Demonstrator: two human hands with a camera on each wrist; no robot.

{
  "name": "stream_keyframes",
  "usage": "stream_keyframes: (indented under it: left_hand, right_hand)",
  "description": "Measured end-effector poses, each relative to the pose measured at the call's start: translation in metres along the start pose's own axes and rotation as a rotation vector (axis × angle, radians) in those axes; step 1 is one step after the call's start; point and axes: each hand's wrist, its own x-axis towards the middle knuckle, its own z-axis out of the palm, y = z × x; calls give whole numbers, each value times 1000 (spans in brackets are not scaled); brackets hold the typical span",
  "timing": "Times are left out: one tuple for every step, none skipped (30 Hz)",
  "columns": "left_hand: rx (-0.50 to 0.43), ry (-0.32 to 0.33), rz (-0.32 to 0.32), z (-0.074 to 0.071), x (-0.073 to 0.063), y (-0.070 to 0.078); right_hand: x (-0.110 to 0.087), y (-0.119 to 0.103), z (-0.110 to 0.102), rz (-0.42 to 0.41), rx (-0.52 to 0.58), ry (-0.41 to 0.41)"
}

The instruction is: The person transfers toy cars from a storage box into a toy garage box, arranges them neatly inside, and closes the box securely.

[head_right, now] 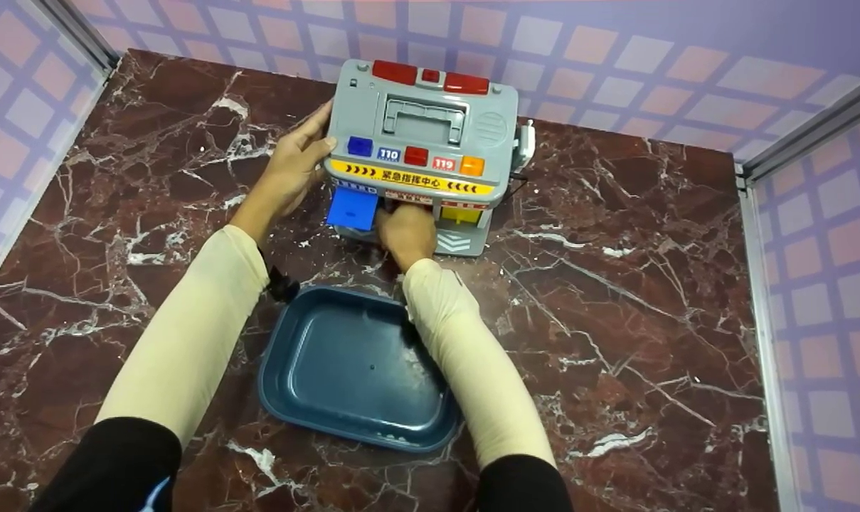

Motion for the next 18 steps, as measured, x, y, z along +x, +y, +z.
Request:
stream_keyframes:
  left_hand:
    - [-3, 1, 1, -1, 0, 0]
    - [-11, 0, 3, -1, 0, 1]
    - [-13, 0, 4, -2, 1, 1]
    - [-14, 1, 3, -3, 1, 1]
    - [-18, 2, 2, -4, 1, 1]
    - [-18, 5, -4, -5, 1, 2]
    - [-14, 6, -7, -6, 1, 1]
    - [-10, 7, -11, -7, 2, 1]
    - [0, 10, -18, -8, 2, 0]
    - [8, 12, -25, -9, 2, -1]
    - [12, 15, -26, -9, 2, -2]
    - [16, 18, -28, -9, 2, -3]
    - [19, 20, -30, -10, 1, -4]
    - [24, 21, -33, -10, 1, -4]
    - [28, 20, -38, -10, 0, -5]
    - [31, 20, -39, -10, 0, -5]
    - [27, 17, -41, -9, 0, -6]
    - [25, 12, -39, -9, -1, -6]
  right_hand:
    - [-2, -1, -4, 11, 21, -47]
    - [-5, -3, -8, 21, 29, -99]
    - [-8, -4, -12, 25, 16, -146]
    - [-12, -6, -17, 29, 0, -193]
    - [-15, -9, -22, 25, -30, -237]
    - [-19, -11, -27, 9, -77, -266]
    - [-23, -13, -32, -8, -123, -289]
    - [-26, -16, -37, -30, -164, -297]
    - [-30, -19, -41, -53, -194, -292]
    - [-34, -21, -45, -90, -216, -271]
    - [-37, -25, -48, -132, -225, -236]
    - [-40, -28, -52, -175, -221, -192]
    - [-43, -32, -54, -227, -216, -132]
    - [-46, -36, -56, -283, -211, -63]
    - [-47, -39, -57, -342, -207, 8]
    - [-49, -42, -58, -398, -204, 77]
    - [-49, -44, -58, -456, -197, 140]
    - [-48, -45, -57, -514, -198, 193]
